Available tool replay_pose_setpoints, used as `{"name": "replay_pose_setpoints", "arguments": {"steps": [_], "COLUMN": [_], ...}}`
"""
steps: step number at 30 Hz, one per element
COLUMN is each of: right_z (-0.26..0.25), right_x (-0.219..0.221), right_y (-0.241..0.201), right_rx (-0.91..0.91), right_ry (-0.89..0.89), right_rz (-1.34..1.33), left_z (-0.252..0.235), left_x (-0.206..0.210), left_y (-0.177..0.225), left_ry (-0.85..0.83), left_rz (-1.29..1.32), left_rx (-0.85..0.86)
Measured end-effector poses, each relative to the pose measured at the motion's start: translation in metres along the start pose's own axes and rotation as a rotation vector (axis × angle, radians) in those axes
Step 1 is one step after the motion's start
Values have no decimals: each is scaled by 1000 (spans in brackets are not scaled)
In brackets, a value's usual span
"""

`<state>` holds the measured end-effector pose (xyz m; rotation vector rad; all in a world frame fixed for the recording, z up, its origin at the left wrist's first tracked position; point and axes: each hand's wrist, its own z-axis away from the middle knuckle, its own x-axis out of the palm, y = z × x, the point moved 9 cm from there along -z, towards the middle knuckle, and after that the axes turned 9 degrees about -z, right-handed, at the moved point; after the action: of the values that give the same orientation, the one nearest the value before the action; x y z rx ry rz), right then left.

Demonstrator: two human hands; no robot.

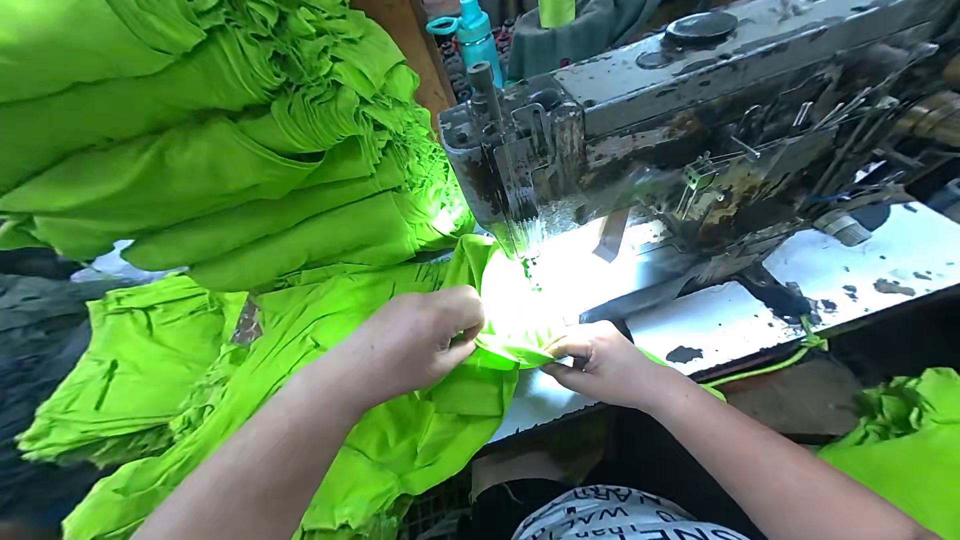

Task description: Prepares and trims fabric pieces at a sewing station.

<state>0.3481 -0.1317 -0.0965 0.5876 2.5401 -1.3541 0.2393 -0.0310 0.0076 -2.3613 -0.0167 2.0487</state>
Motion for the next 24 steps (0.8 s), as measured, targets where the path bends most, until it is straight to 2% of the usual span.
{"name": "replay_pose_setpoints", "arguments": {"steps": [3, 6, 10, 14, 21, 24], "right_z": [-1, -4, -8, -8, -4, -3], "right_x": [-1, -4, -9, -7, -3, -4], "right_y": [3, 9, 13, 14, 13, 15], "right_rx": [25, 66, 145, 148, 122, 168], "right_ry": [16, 40, 38, 11, 17, 19], "right_rz": [-40, -137, -171, -168, -188, -223], "left_z": [-1, -3, -10, -16, -19, -17], "left_x": [-12, -20, -16, -11, -17, -13], "left_y": [-9, -9, 26, 53, 16, 12], "left_ry": [2, 58, 133, 115, 4, 34], "left_rz": [-160, -133, -171, -278, -358, -395], "left_rx": [14, -11, 129, 262, 185, 165]}}
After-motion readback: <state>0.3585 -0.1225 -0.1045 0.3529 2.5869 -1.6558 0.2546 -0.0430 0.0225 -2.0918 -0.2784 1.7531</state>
